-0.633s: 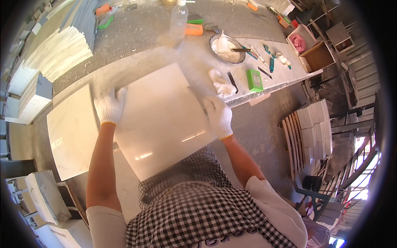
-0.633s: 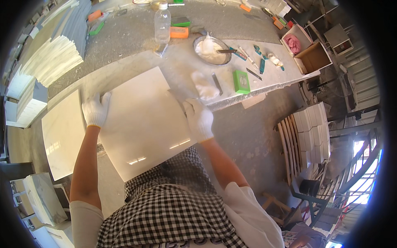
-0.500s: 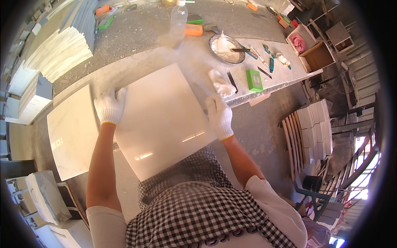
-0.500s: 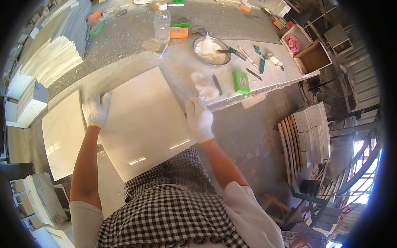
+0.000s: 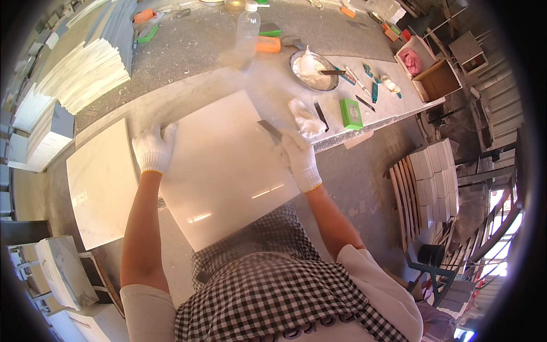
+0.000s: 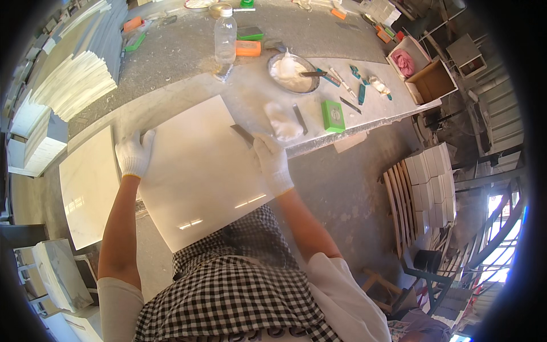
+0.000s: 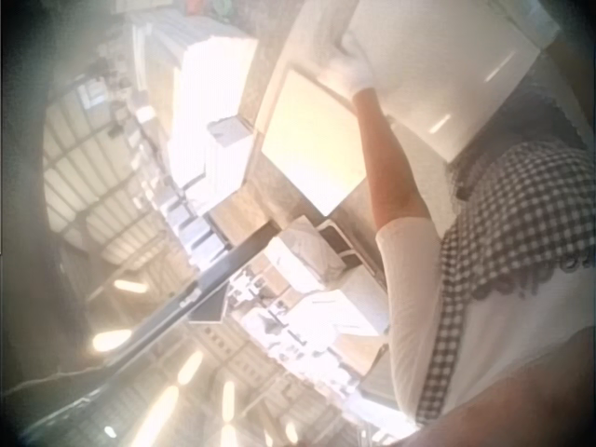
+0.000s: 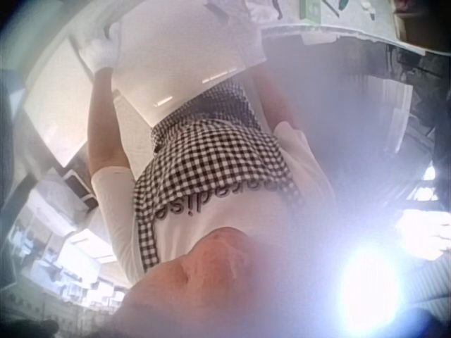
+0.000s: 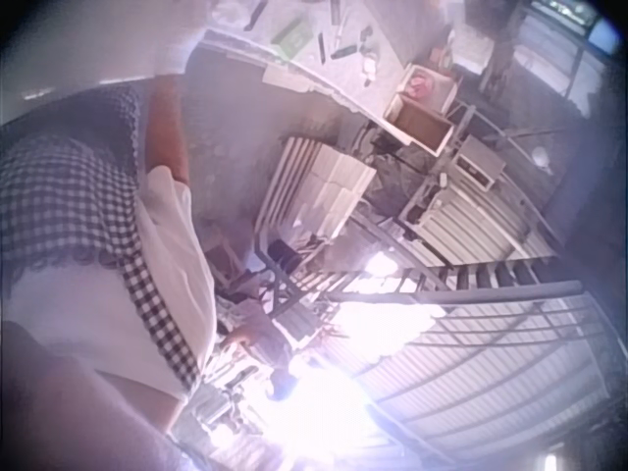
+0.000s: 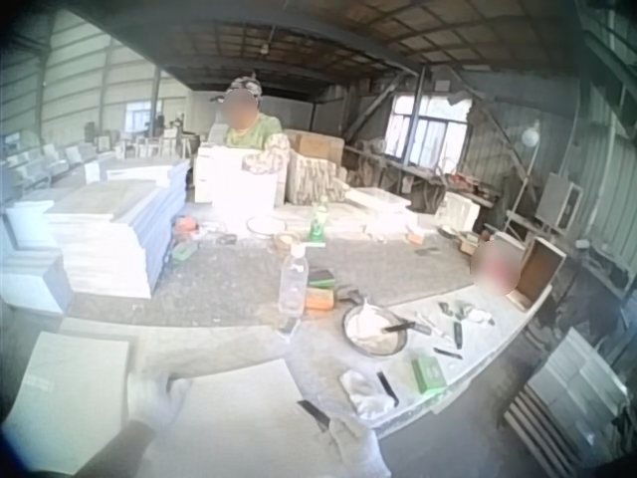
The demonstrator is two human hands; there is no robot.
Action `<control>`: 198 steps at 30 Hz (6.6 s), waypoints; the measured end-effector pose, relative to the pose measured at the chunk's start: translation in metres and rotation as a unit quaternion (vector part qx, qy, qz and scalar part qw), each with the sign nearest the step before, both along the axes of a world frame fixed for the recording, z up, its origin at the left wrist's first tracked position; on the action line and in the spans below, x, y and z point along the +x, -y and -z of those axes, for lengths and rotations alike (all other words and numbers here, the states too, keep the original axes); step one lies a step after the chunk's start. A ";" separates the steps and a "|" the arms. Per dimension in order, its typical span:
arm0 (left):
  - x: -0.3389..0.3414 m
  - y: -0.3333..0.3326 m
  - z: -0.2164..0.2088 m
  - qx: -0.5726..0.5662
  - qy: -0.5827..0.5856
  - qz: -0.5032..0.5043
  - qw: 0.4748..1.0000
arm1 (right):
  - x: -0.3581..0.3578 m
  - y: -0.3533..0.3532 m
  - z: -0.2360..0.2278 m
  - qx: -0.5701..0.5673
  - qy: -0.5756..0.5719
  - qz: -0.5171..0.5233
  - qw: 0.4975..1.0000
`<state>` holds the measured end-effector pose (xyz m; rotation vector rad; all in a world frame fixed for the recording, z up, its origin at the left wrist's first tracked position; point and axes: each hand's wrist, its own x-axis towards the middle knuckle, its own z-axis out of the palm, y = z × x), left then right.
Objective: The person wipes the surface of a white rectangular panel with a cloth, then uses a small blade to scrape the edges and corners. The person repeats the wiping and scraping steps on the same panel.
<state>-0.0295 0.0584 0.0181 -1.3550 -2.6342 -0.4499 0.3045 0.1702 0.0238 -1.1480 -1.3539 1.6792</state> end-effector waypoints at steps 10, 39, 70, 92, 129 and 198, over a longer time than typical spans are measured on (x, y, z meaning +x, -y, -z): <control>0.000 0.000 0.002 0.011 -0.014 0.007 1.000 | -0.008 -0.018 0.018 0.028 0.131 -0.011 0.991; 0.004 0.001 -0.003 0.023 0.008 -0.003 1.000 | 0.032 -0.187 -0.019 0.257 0.320 0.063 0.910; -0.001 0.002 0.010 0.091 -0.035 0.027 0.995 | 0.032 -0.170 0.023 0.236 0.157 -0.117 0.952; 0.000 0.001 0.001 0.028 -0.002 0.011 1.000 | -0.023 -0.062 0.011 0.370 0.253 -0.051 0.893; 0.000 0.002 0.000 0.005 0.000 0.011 1.000 | -0.033 -0.113 0.039 0.332 0.216 -0.110 0.912; 0.000 0.003 0.007 0.052 -0.034 0.017 0.998 | -0.023 -0.104 -0.034 0.295 0.255 -0.222 0.893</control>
